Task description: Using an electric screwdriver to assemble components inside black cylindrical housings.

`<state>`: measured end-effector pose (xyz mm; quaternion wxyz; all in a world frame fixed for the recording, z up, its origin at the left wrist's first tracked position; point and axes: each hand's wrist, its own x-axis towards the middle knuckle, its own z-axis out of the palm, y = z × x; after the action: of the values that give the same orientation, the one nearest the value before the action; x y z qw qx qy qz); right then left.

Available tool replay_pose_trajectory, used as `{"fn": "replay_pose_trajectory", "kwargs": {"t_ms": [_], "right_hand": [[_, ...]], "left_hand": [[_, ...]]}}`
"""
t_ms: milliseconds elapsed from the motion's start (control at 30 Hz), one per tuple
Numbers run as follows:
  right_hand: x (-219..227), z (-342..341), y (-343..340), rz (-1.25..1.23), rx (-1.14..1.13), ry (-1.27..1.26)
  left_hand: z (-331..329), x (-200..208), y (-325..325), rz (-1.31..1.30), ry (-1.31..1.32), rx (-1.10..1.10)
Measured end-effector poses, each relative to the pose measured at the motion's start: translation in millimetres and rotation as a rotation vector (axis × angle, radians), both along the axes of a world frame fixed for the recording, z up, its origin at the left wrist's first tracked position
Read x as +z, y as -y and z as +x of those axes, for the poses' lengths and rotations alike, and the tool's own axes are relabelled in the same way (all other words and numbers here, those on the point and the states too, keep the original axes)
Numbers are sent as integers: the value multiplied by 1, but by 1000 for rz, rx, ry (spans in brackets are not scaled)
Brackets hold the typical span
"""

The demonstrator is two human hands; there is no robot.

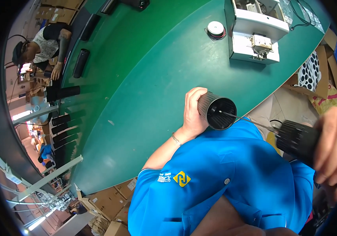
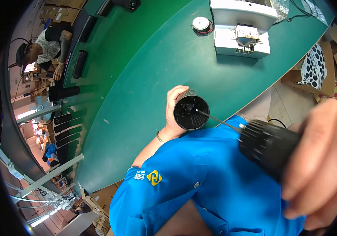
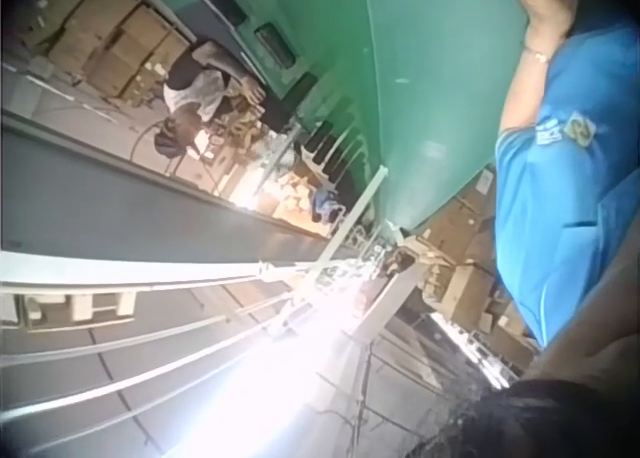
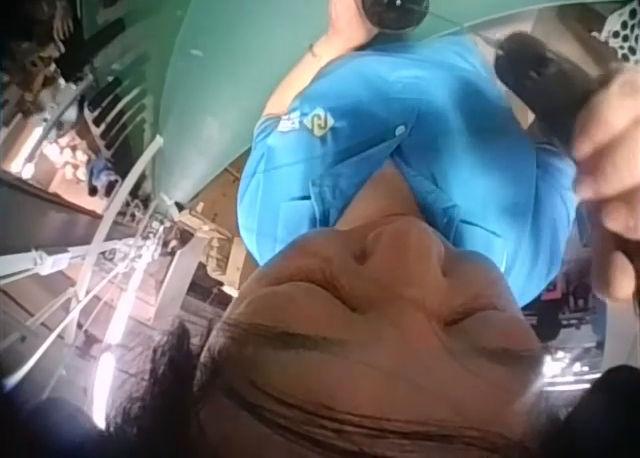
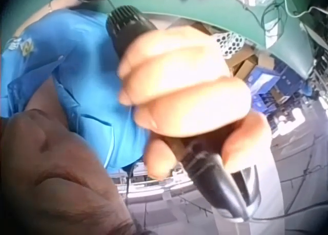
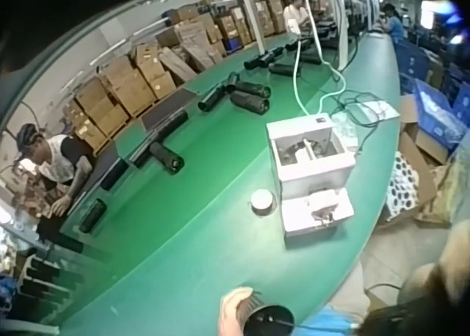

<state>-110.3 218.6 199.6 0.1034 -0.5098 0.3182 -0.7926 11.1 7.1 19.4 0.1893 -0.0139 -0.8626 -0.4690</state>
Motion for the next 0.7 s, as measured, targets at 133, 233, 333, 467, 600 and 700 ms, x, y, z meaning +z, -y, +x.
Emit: {"fn": "replay_pose_trajectory", "kwargs": {"t_ms": [133, 233, 333, 467, 600, 700], "right_hand": [[-7, 19, 31, 29, -41, 18], [-9, 37, 53, -80, -342, 278], [-22, 25, 45, -11, -217, 137], [-30, 12, 38, 85, -73, -27], [-29, 8, 35, 177, -31, -105], [-31, 9, 38, 159, -23, -79]], "left_hand": [[0, 0, 0, 8, 0, -4], [-2, 0, -1, 1, 8, -10], [-1, 1, -2, 7, -2, -9], [0, 0, -1, 10, -8, -5], [0, -1, 0, 12, -3, -4], [0, -3, 1, 32, 2, -3]]}}
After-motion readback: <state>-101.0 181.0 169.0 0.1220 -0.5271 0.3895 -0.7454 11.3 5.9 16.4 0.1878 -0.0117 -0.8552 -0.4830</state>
